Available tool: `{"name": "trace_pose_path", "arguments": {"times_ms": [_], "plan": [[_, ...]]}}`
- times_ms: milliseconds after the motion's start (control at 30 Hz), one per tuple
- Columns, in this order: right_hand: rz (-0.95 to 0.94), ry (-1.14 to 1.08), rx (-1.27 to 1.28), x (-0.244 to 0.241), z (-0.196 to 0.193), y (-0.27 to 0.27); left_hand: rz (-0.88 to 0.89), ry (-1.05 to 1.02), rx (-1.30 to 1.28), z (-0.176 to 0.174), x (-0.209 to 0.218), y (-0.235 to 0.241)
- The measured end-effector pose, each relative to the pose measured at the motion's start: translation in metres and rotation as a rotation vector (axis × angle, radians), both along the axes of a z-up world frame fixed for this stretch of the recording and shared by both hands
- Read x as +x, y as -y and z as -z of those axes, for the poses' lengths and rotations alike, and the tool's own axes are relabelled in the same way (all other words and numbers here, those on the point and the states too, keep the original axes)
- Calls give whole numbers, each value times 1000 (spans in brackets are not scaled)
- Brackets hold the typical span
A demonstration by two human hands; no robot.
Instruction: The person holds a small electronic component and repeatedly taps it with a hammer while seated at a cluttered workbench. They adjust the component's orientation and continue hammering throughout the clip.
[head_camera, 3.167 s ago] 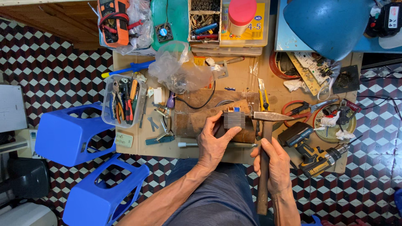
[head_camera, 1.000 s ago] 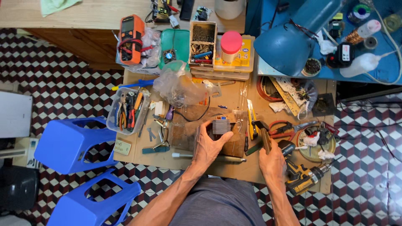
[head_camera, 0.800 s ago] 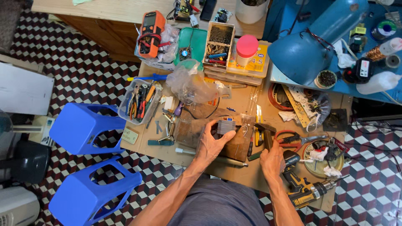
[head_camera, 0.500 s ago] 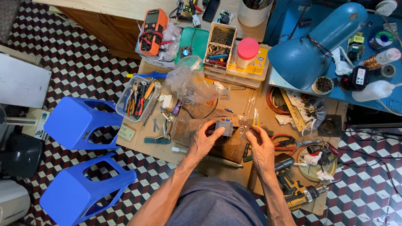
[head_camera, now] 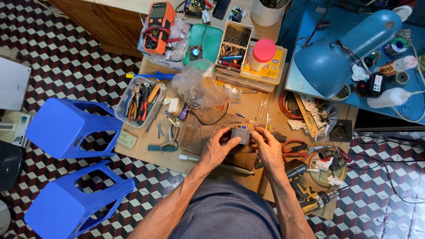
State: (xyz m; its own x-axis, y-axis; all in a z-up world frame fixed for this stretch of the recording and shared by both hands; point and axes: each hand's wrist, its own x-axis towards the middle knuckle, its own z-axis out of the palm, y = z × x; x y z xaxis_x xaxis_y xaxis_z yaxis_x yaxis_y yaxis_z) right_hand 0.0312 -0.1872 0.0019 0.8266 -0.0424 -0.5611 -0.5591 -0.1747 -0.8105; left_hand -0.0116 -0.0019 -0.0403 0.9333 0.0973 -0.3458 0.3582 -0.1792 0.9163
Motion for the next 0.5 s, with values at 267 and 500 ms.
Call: {"name": "trace_pose_path", "arguments": {"times_ms": [267,500], "plan": [[48,68,3,-20,0,-4,2,25,16,-5,-11,3],[168,87,233,-34,10,1,76,68,-71,-16,-22,0]]}}
